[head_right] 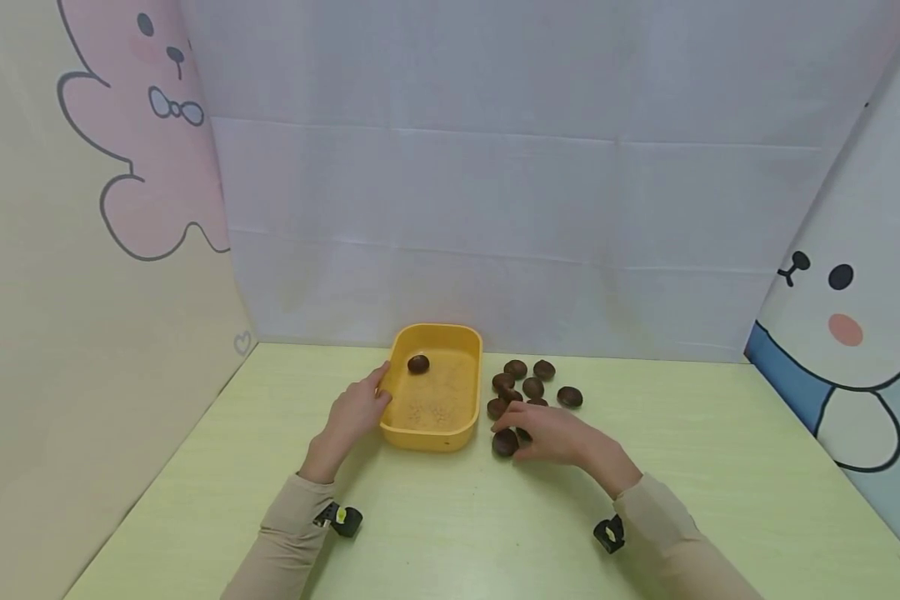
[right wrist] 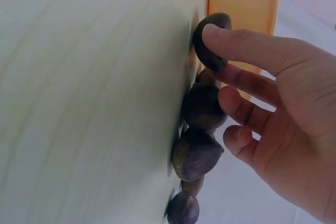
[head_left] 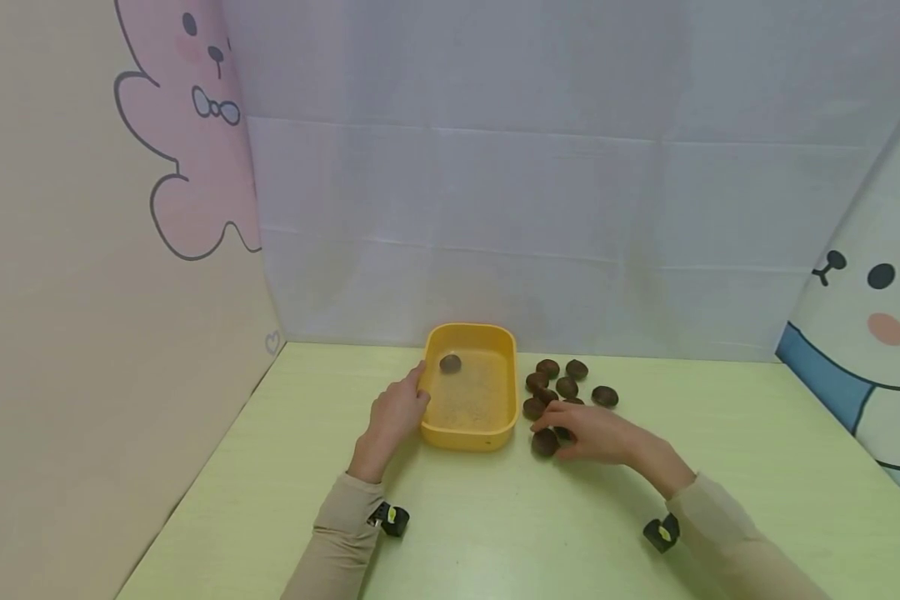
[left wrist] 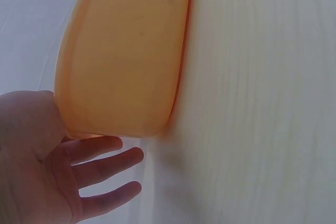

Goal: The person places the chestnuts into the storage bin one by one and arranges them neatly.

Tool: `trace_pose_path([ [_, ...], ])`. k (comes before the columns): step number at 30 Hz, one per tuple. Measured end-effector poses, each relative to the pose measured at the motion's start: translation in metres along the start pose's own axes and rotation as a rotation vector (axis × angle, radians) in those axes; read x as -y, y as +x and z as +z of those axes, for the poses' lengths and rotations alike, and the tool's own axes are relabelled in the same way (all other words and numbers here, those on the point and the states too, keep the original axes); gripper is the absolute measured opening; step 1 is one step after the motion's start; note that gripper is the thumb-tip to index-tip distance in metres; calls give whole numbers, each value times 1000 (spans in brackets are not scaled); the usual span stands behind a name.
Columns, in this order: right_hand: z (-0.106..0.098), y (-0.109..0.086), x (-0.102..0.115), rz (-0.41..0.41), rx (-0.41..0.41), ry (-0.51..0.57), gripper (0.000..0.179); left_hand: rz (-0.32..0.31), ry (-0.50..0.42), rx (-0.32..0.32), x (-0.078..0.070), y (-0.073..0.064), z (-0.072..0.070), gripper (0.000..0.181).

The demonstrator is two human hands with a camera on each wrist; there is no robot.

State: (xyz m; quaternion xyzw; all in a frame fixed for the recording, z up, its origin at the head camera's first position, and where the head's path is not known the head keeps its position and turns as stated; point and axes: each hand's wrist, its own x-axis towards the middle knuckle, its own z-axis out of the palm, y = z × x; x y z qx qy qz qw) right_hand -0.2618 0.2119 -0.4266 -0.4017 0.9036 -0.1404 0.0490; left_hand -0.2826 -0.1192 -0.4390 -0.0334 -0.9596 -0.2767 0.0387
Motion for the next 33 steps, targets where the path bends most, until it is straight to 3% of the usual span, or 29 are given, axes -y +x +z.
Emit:
trace_pose_path([
  [24, -1, 2, 5, 34, -52, -59, 37, -4, 11, -3, 0, 1, 0, 57],
  [33, -8, 4, 5, 9, -139, 7, 39, -5, 13, -4, 1, 1, 2, 57],
])
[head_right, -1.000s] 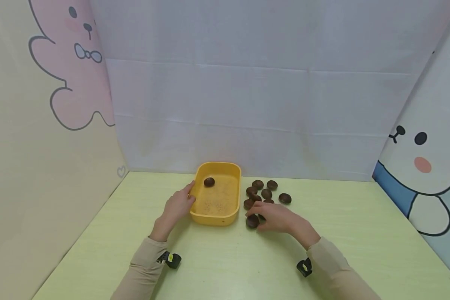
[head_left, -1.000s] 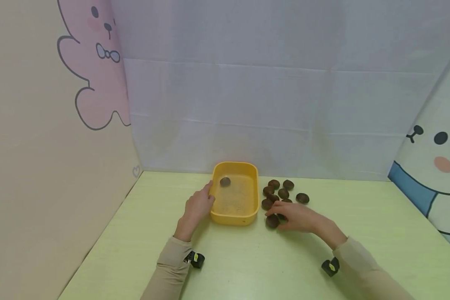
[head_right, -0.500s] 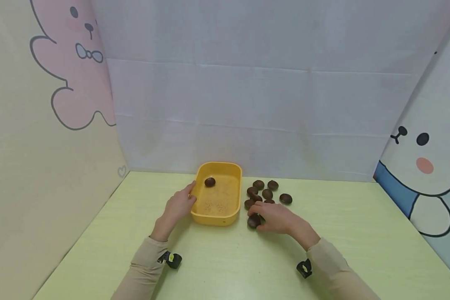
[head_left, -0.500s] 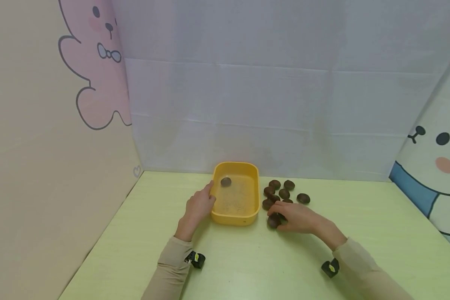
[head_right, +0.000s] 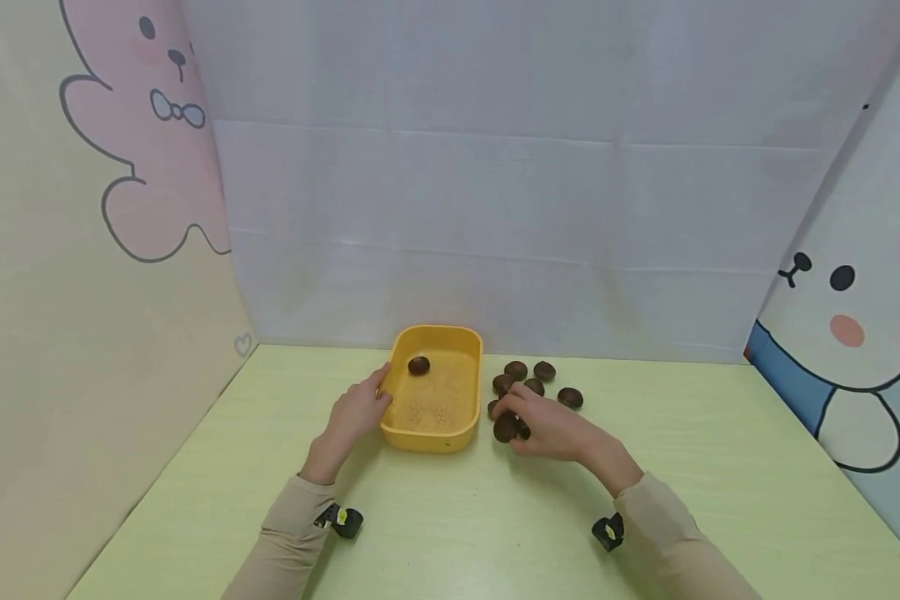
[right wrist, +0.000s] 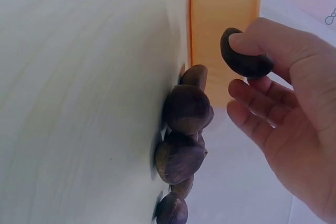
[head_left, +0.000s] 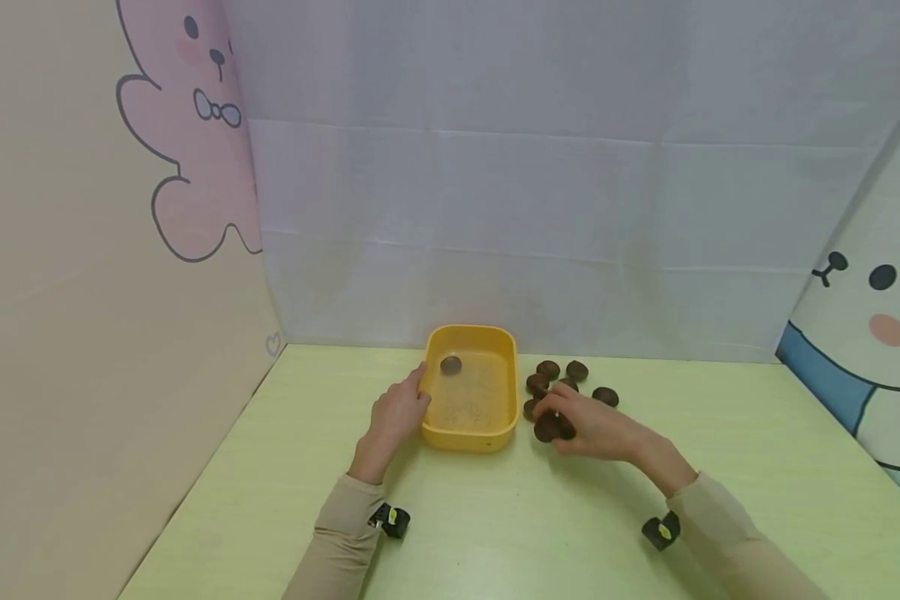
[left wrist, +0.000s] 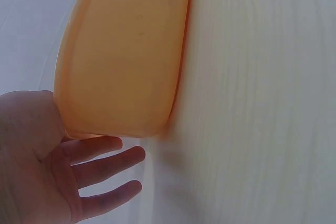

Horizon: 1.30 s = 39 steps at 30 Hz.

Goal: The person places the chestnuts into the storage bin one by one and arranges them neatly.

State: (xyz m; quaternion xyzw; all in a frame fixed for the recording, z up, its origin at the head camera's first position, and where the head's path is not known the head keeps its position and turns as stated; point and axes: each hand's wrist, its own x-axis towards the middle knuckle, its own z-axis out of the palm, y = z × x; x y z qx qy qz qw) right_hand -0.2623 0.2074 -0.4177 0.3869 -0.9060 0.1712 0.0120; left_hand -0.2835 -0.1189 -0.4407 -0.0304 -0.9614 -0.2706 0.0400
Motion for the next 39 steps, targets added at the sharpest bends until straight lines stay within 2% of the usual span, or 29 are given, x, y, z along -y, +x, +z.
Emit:
trace_pose_path([
  [7, -6, 3, 5, -41, -61, 93, 40, 4, -5, -7, 2, 1, 1, 56],
  [15, -12, 13, 9, -75, -90, 122, 49, 8, -4, -11, 2, 1, 0, 56],
  [22, -16, 25, 14, -96, -126, 165, 40, -2, -1, -6, 2, 0, 0, 57],
  [32, -18, 42, 19, -96, -149, 99, 38, -9, -3, -2, 1, 0, 0, 57],
  [39, -21, 57, 21, -90, -113, 90, 38, -10, -1, 0, 1, 0, 1, 57],
])
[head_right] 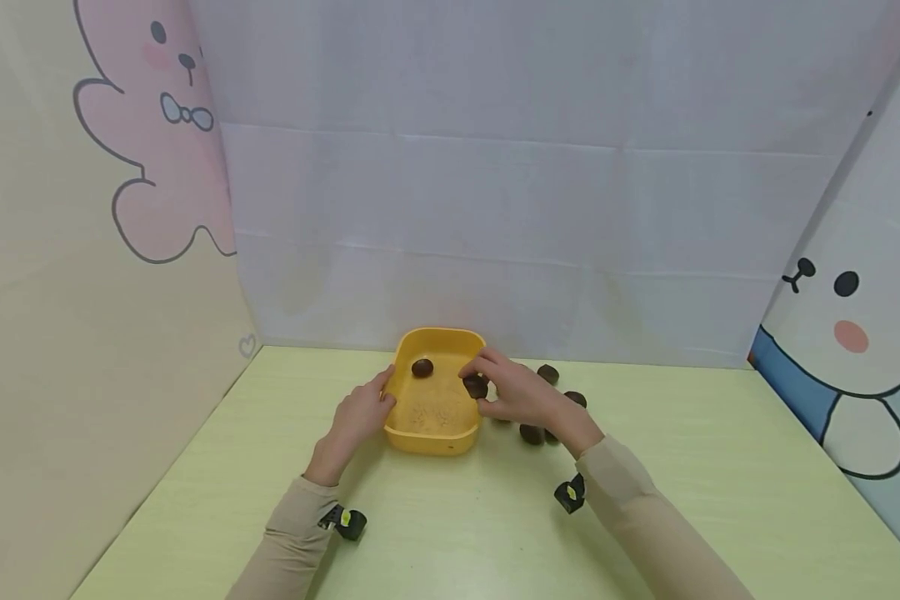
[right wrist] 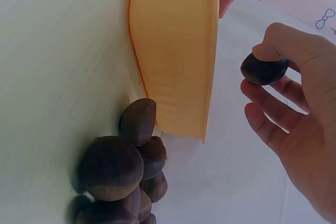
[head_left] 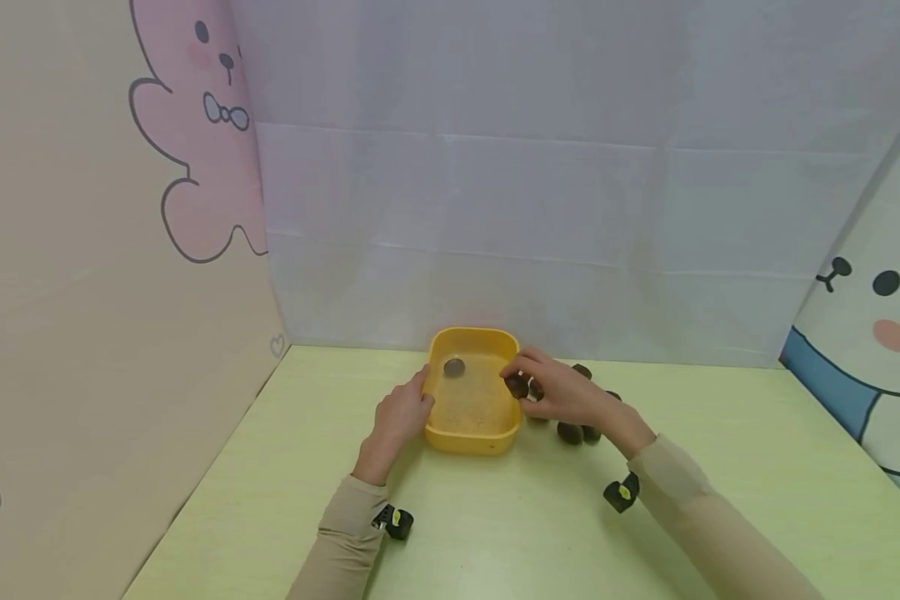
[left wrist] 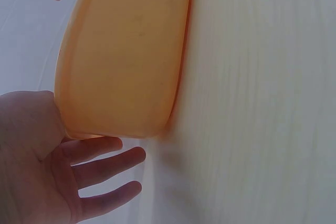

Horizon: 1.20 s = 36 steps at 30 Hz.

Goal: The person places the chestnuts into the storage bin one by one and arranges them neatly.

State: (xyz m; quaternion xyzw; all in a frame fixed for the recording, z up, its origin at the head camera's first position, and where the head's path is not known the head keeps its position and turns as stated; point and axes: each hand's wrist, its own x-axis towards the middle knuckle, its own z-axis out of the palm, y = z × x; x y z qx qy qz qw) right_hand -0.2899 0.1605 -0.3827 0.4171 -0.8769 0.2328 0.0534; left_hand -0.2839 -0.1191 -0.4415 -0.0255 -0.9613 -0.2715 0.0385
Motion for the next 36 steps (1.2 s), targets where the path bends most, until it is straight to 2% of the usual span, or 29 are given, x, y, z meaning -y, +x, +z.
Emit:
trace_pose_path([
  [14, 4, 29, -2, 8, 67, 9, 40, 3, 2, -14, 1, 0, 2, 57],
  [25, 13, 52, -9, -5, 146, -44, 41, 7, -3, -10, 0, -1, 1, 58],
  [36, 15, 80, -14, 6, 212, -46, 43, 19, 6, -18, 2, 0, 2, 57],
])
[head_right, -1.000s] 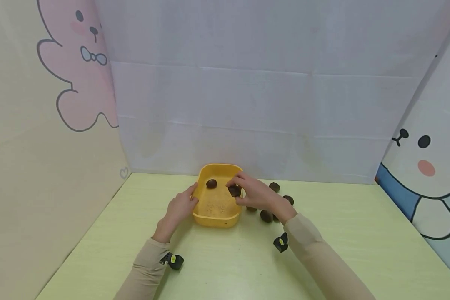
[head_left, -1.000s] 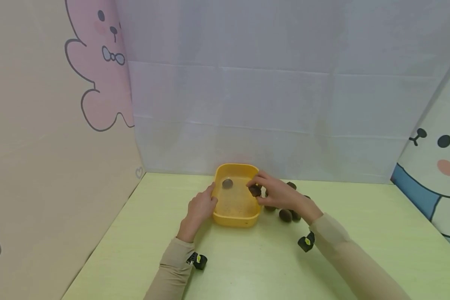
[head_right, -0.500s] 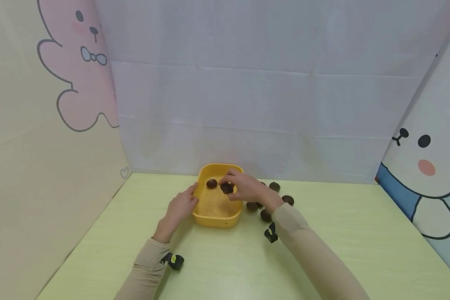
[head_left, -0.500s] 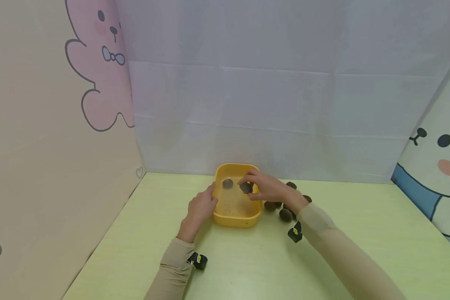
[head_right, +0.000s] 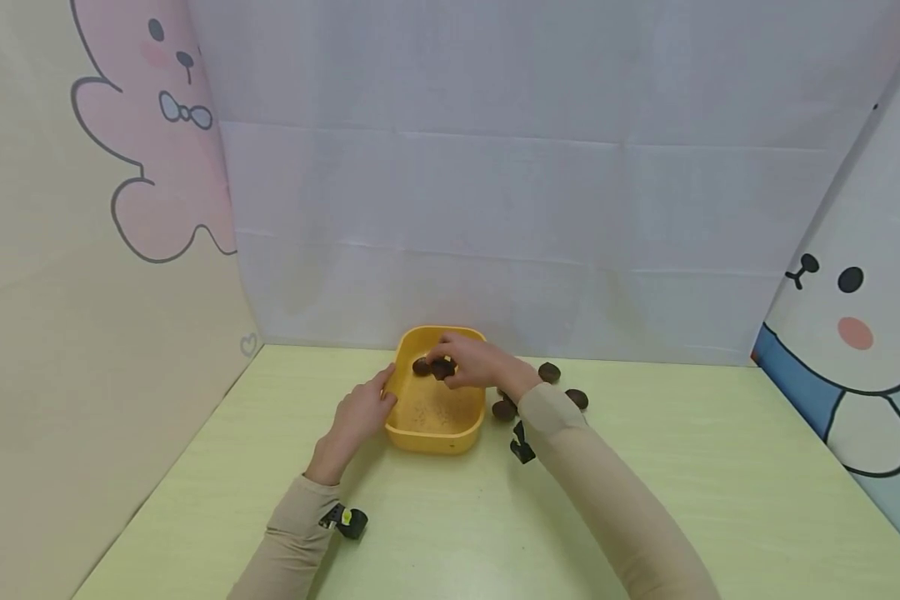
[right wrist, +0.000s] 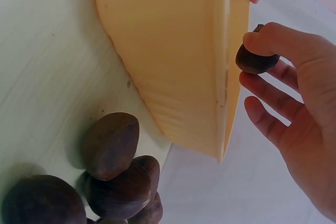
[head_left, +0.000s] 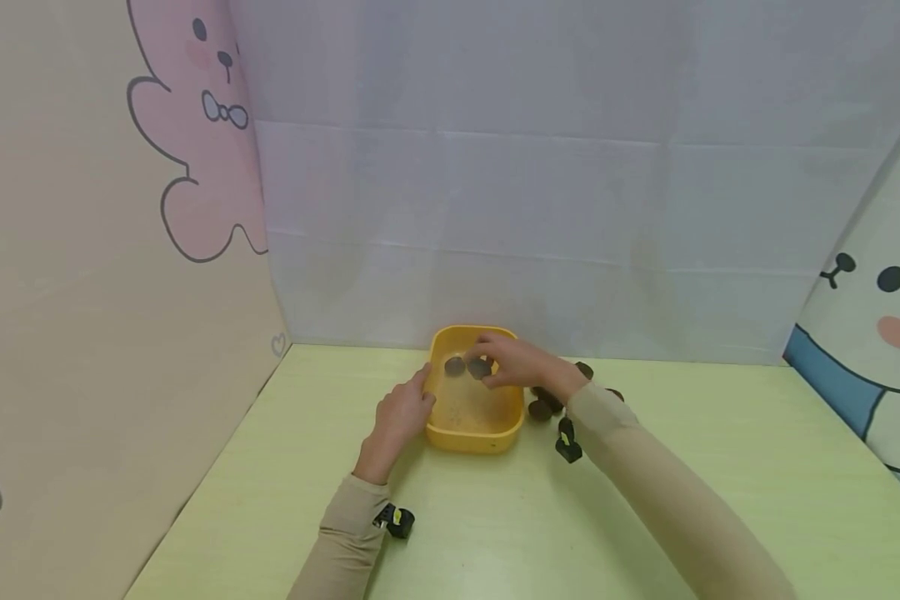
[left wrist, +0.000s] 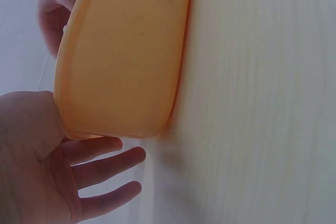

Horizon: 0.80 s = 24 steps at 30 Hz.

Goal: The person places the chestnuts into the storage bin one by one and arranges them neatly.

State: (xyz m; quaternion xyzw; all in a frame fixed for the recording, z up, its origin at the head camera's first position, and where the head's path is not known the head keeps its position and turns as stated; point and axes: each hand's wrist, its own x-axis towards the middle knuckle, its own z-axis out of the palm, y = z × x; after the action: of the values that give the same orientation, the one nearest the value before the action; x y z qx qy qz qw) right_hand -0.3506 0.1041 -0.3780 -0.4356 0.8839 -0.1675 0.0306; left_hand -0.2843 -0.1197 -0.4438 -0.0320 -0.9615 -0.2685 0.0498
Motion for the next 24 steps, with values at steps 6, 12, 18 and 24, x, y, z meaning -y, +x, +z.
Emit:
trace_pose_path([
  [6, 0, 16, 1, -10, 51, -25, 39, -6, 7, 1, -2, 1, -1, 56],
  [12, 0, 34, 8, -41, 83, -56, 32, -14, 2, 12, -3, 0, -4, 56],
  [18, 1, 46, 16, -56, 102, -78, 31, -3, -7, 5, -2, 0, -3, 57],
  [24, 6, 56, 12, -50, 114, -42, 30, 15, -5, -2, 0, 1, 0, 57],
])
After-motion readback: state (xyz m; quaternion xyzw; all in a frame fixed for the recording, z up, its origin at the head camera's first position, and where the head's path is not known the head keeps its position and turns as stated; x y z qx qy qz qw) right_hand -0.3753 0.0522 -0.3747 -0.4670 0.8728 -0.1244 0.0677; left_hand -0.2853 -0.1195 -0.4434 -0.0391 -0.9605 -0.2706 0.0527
